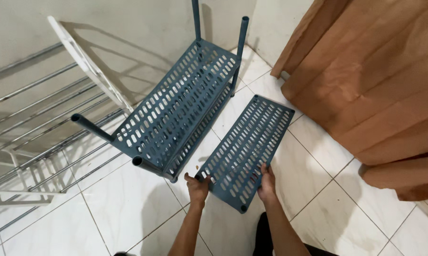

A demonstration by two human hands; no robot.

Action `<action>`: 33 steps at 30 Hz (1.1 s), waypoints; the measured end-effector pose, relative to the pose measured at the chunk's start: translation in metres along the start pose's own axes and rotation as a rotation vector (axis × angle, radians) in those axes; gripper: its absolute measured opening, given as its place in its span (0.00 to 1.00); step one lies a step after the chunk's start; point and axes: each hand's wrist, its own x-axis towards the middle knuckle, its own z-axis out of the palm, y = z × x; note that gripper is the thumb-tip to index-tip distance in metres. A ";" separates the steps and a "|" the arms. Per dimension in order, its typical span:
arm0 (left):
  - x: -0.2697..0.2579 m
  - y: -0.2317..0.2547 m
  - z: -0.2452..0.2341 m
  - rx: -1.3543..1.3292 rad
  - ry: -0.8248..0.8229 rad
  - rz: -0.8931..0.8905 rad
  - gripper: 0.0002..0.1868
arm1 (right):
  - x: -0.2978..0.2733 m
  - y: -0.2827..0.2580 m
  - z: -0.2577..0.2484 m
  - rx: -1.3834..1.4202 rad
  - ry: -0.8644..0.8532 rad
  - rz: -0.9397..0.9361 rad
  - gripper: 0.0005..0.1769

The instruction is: The person disassembles a blue plastic two-tier storage rack by hand. They remove the top shelf, then pull out each of the four vertical support legs from the bottom shelf, leaving the frame and shelves separated on the floor.

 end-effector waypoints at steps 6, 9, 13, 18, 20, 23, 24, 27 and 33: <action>0.022 -0.038 0.003 0.050 -0.074 0.040 0.49 | 0.009 0.026 -0.012 -0.361 0.074 0.132 0.33; 0.031 -0.051 0.009 0.206 -0.137 0.152 0.51 | 0.011 0.029 -0.015 -0.554 0.117 0.172 0.38; 0.028 -0.064 0.019 0.329 -0.124 0.562 0.35 | 0.007 0.022 -0.014 -0.729 0.224 0.194 0.42; 0.000 -0.064 0.035 0.395 -0.046 0.229 0.41 | -0.008 0.029 -0.011 -1.273 0.190 -0.324 0.38; -0.006 -0.059 0.037 0.170 -0.076 -0.029 0.39 | -0.013 0.038 -0.011 -1.540 0.118 -0.521 0.35; -0.009 -0.051 0.035 -0.067 -0.158 -0.110 0.38 | -0.015 0.050 -0.018 -1.616 -0.057 -0.472 0.34; -0.006 -0.049 0.030 0.186 -0.186 0.039 0.42 | -0.015 0.054 -0.021 -1.588 -0.068 -0.487 0.35; 0.008 -0.038 0.019 0.450 -0.262 0.243 0.46 | -0.007 0.061 -0.027 -1.587 -0.065 -0.488 0.37; 0.012 -0.016 0.019 0.544 -0.384 0.224 0.45 | 0.009 0.067 -0.029 -1.586 -0.060 -0.405 0.38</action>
